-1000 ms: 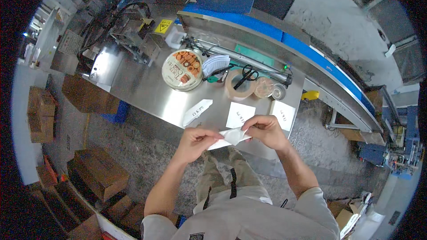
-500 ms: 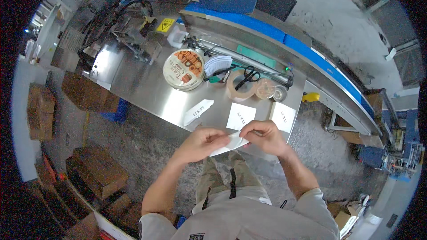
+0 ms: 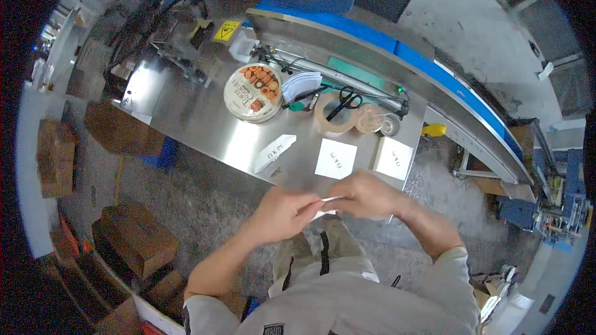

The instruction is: Folding small square paper sheets into triangles on a workbench.

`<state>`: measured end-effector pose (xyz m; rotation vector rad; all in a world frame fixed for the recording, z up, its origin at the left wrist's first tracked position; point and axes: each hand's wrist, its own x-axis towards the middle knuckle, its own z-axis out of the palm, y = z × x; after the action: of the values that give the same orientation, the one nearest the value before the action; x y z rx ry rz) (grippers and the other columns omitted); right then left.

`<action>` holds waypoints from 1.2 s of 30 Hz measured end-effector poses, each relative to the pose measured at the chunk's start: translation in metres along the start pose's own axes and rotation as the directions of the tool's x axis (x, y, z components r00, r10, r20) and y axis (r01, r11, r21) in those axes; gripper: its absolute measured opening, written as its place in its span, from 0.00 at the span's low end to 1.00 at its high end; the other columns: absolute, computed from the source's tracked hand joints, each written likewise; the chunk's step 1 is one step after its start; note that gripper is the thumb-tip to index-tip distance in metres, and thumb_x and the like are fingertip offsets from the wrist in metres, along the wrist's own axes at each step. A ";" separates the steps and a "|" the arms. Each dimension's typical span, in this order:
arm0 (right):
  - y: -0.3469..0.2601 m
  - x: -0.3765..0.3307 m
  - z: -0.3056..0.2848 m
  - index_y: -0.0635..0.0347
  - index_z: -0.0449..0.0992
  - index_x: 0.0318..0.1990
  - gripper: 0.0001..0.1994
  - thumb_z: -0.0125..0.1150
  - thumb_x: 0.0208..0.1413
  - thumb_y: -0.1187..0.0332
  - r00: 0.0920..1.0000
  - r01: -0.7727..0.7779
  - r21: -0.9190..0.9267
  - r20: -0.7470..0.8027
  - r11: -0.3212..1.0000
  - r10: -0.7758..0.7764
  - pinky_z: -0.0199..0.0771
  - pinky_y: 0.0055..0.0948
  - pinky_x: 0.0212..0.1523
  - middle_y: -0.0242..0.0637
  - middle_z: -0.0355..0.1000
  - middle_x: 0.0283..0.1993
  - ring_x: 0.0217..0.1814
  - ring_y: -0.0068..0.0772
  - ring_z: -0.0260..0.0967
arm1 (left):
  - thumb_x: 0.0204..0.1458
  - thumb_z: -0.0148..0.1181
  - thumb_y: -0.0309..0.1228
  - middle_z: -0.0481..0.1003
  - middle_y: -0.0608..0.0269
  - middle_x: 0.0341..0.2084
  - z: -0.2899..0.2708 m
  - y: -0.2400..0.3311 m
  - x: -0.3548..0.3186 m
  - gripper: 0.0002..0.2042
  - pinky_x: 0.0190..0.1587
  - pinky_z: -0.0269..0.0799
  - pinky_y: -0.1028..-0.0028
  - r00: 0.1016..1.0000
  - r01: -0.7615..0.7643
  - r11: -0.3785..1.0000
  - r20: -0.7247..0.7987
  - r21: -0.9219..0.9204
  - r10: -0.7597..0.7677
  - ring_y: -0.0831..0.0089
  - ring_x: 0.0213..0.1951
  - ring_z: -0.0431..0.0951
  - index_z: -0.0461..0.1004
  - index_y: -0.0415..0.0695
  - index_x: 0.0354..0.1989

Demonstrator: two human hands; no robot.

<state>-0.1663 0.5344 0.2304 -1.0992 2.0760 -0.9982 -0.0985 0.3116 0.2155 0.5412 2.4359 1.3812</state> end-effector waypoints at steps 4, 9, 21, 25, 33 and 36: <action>0.021 -0.012 -0.002 0.63 0.81 0.35 0.05 0.64 0.54 0.71 0.997 -0.072 0.165 0.002 0.984 0.072 0.71 0.29 0.28 0.38 0.75 0.21 0.25 0.31 0.75 | 0.55 0.61 0.32 0.74 0.50 0.20 0.004 0.000 -0.014 0.07 0.24 0.69 0.66 0.991 0.125 0.987 -0.045 -0.100 -0.130 0.54 0.21 0.75 0.78 0.42 0.35; 0.069 -0.021 0.024 0.63 0.73 0.52 0.17 0.61 0.58 0.65 0.868 -0.050 0.817 -0.249 0.575 0.430 0.73 0.27 0.43 0.35 0.75 0.46 0.44 0.26 0.73 | 0.58 0.60 0.31 0.70 0.56 0.15 0.018 -0.019 -0.019 0.08 0.21 0.63 0.75 0.926 0.171 0.966 -0.303 -0.196 -0.225 0.78 0.16 0.68 0.79 0.39 0.38; 0.048 0.015 0.089 0.62 0.81 0.40 0.07 0.66 0.54 0.72 0.743 -0.213 0.621 -0.399 0.755 0.538 0.75 0.27 0.34 0.35 0.78 0.34 0.33 0.25 0.73 | 0.62 0.55 0.31 0.75 0.57 0.19 0.040 -0.041 -0.011 0.10 0.25 0.67 0.75 0.883 0.249 0.907 -0.305 -0.339 -0.356 0.79 0.21 0.73 0.77 0.37 0.42; 0.041 0.014 0.070 0.59 0.78 0.42 0.18 0.65 0.38 0.78 0.707 -0.071 -0.205 -0.701 0.976 -0.096 0.78 0.38 0.39 0.41 0.74 0.41 0.44 0.44 0.74 | 0.62 0.55 0.33 0.81 0.53 0.34 0.046 -0.058 -0.008 0.11 0.33 0.73 0.74 0.685 0.271 0.870 -0.552 -0.412 -0.475 0.75 0.32 0.80 0.76 0.38 0.45; 0.040 0.015 0.096 0.57 0.77 0.45 0.21 0.63 0.37 0.78 0.803 0.026 -0.311 -0.559 0.950 -0.205 0.79 0.38 0.40 0.38 0.73 0.45 0.44 0.44 0.73 | 0.59 0.61 0.35 0.75 0.72 0.25 0.040 -0.066 -0.004 0.11 0.31 0.66 0.81 0.789 0.371 0.549 -0.057 -0.749 -0.612 0.85 0.28 0.71 0.80 0.39 0.37; 0.045 0.013 0.094 0.58 0.76 0.47 0.17 0.65 0.46 0.76 0.823 0.029 -0.114 -0.561 0.993 -0.088 0.78 0.34 0.42 0.37 0.73 0.47 0.44 0.39 0.74 | 0.58 0.62 0.34 0.75 0.73 0.25 0.040 -0.080 -0.010 0.11 0.31 0.65 0.81 0.770 0.288 0.482 -0.100 -0.827 -0.630 0.85 0.27 0.69 0.79 0.38 0.38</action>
<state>-0.1207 0.5080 0.1396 -0.9981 2.5962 -1.3966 -0.0867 0.2998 0.1273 -0.6615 1.6612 2.1711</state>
